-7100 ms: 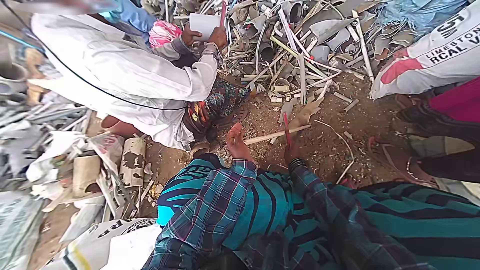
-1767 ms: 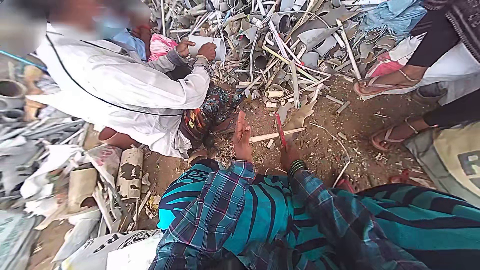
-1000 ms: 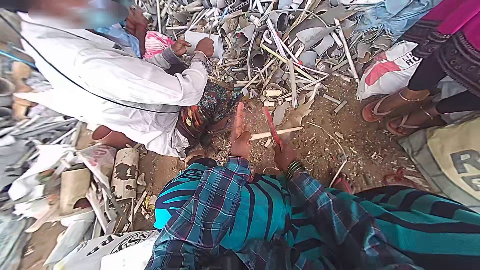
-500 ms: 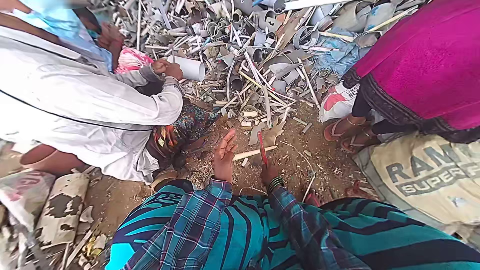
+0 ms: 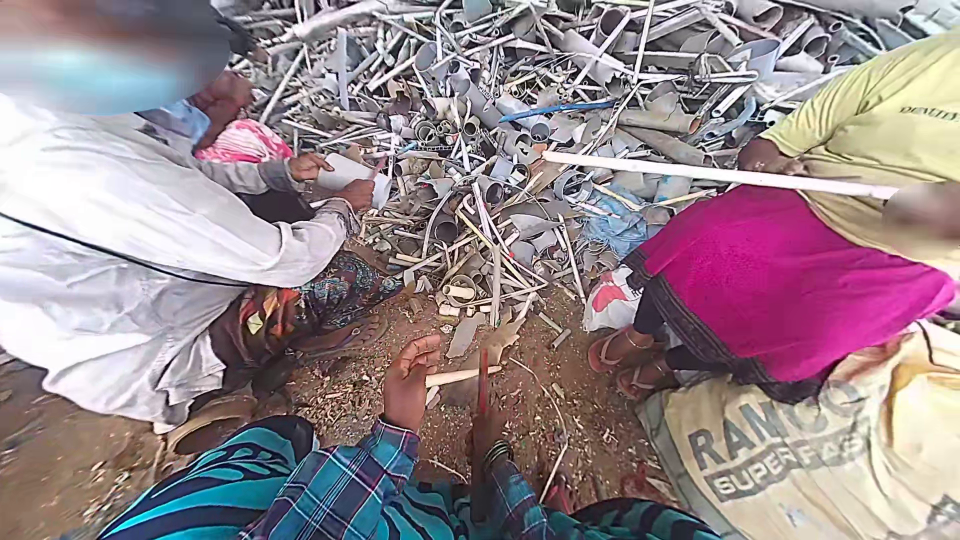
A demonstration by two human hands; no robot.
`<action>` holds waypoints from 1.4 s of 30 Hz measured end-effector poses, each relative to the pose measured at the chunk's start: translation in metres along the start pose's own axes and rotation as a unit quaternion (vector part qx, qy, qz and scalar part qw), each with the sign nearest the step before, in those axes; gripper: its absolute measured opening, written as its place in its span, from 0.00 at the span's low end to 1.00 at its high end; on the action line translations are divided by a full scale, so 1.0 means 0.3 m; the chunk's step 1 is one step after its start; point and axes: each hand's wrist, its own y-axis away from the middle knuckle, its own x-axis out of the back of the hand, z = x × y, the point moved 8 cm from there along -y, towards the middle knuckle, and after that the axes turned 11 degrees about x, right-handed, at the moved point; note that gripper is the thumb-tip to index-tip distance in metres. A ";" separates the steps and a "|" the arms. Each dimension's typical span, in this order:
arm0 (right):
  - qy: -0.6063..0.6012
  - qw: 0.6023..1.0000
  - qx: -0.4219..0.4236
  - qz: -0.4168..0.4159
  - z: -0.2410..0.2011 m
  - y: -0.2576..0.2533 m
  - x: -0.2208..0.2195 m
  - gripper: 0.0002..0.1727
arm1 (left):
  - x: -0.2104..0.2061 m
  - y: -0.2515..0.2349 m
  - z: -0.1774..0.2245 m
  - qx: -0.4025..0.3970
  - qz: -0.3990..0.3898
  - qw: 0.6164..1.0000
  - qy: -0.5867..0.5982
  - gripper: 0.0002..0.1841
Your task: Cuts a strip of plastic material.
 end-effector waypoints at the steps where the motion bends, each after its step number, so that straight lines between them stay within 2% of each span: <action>1: -0.007 1.000 -0.005 0.003 0.017 -0.009 -0.001 0.22 | -0.004 -0.003 0.002 -0.004 -0.003 1.000 -0.006 0.23; 6: 0.096 0.994 0.034 0.030 0.077 -0.082 -0.002 0.22 | -0.048 0.008 0.015 -0.064 -0.021 0.995 -0.068 0.23; 8: 0.114 0.993 0.020 0.019 0.049 -0.051 0.016 0.24 | -0.070 0.011 0.039 -0.109 -0.034 0.977 -0.177 0.22; 10: 0.112 0.994 0.015 0.008 0.041 -0.043 0.026 0.25 | -0.093 0.012 0.066 -0.126 -0.061 0.934 -0.329 0.20; 12: 0.083 0.996 0.023 0.021 0.062 -0.058 0.031 0.24 | -0.109 0.009 0.064 -0.038 -0.147 0.876 -0.458 0.21; 14: 0.008 0.997 0.036 0.067 0.078 -0.067 0.035 0.21 | -0.104 0.012 0.058 0.024 -0.220 0.840 -0.495 0.22; 16: -0.075 0.988 0.041 0.126 0.098 -0.069 0.050 0.21 | -0.078 0.009 0.067 0.055 -0.220 0.864 -0.449 0.22; 20: -0.162 0.946 0.089 0.264 0.052 -0.018 0.111 0.23 | 0.031 -0.025 0.131 0.134 -0.125 0.948 -0.262 0.22; 21: -0.151 0.941 0.112 0.282 0.030 -0.010 0.124 0.22 | 0.055 -0.032 0.140 0.144 -0.106 0.960 -0.215 0.22; 23: -0.065 0.963 0.122 0.231 -0.020 -0.009 0.133 0.22 | 0.091 -0.040 0.142 0.155 -0.089 0.974 -0.139 0.21; 25: 0.016 0.989 0.080 0.121 -0.019 -0.044 0.115 0.21 | 0.114 -0.048 0.134 0.159 -0.072 0.980 -0.091 0.21; 26: 0.013 0.991 0.075 0.111 -0.010 -0.049 0.110 0.20 | 0.124 -0.052 0.131 0.161 -0.061 0.982 -0.078 0.21; 31: -0.132 0.964 0.081 0.218 -0.023 0.005 0.127 0.21 | 0.169 -0.057 0.140 0.147 -0.008 0.989 0.017 0.19; 37: -0.159 0.962 0.046 0.216 0.026 -0.015 0.119 0.17 | 0.198 -0.048 0.151 0.141 0.028 0.969 0.199 0.19; 39: -0.153 0.965 0.044 0.208 0.022 -0.007 0.113 0.17 | 0.197 -0.049 0.154 0.136 0.021 0.968 0.212 0.19; 42: -0.149 0.967 0.039 0.205 0.002 0.018 0.111 0.16 | 0.180 -0.046 0.183 0.100 -0.022 0.985 0.137 0.21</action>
